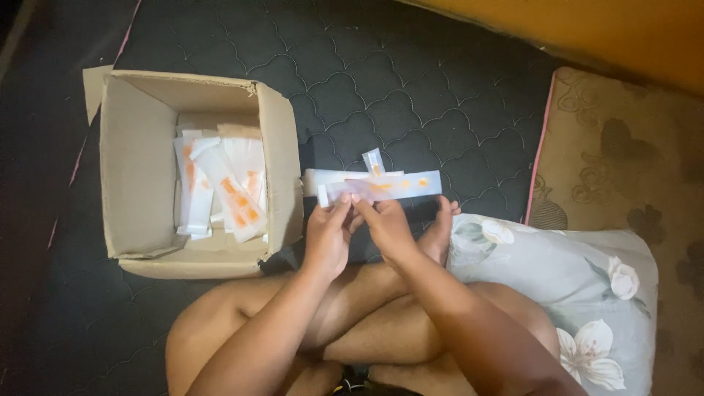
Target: A person sits and manually assembles adhesive strips by peeling off their backings and sticking them together in a cross pattern.
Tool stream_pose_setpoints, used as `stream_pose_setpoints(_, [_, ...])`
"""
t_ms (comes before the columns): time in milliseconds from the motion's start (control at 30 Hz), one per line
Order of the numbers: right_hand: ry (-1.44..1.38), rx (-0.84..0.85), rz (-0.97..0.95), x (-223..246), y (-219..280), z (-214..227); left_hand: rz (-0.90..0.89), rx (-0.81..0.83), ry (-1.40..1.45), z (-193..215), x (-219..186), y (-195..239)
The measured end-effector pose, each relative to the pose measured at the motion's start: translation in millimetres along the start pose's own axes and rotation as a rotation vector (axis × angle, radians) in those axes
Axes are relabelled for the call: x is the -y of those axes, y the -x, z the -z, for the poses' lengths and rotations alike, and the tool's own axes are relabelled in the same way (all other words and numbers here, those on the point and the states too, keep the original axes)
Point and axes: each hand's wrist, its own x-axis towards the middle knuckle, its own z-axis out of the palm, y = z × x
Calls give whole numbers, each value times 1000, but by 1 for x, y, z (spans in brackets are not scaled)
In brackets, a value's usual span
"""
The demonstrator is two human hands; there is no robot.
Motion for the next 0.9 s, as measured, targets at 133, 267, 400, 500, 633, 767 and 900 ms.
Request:
stream_pose_setpoints(133, [-64, -18, 0, -24, -19, 9, -23, -11, -18, -1, -6, -6])
stream_pose_setpoints(267, [-266, -45, 39, -33, -31, 21, -41, -28, 10, 12, -9, -20])
stream_pose_setpoints(400, [-349, -121, 91, -15, -33, 36, -60, -47, 27, 20, -15, -33])
stream_pose_setpoints(500, [-408, -131, 150, -10, -38, 51, -76, -49, 43, 21, -20, -35])
stream_pose_setpoints(633, [-421, -146, 162, -15, -42, 62, -82, -52, 52, 17, -23, -34])
stream_pose_setpoints(767, [-482, -125, 168, -18, -45, 65, -75, -42, 85, 15, -25, -34])
stream_pose_setpoints(900, [-557, -83, 159, -19, -47, 66, -71, -27, 101, 11, -32, -29])
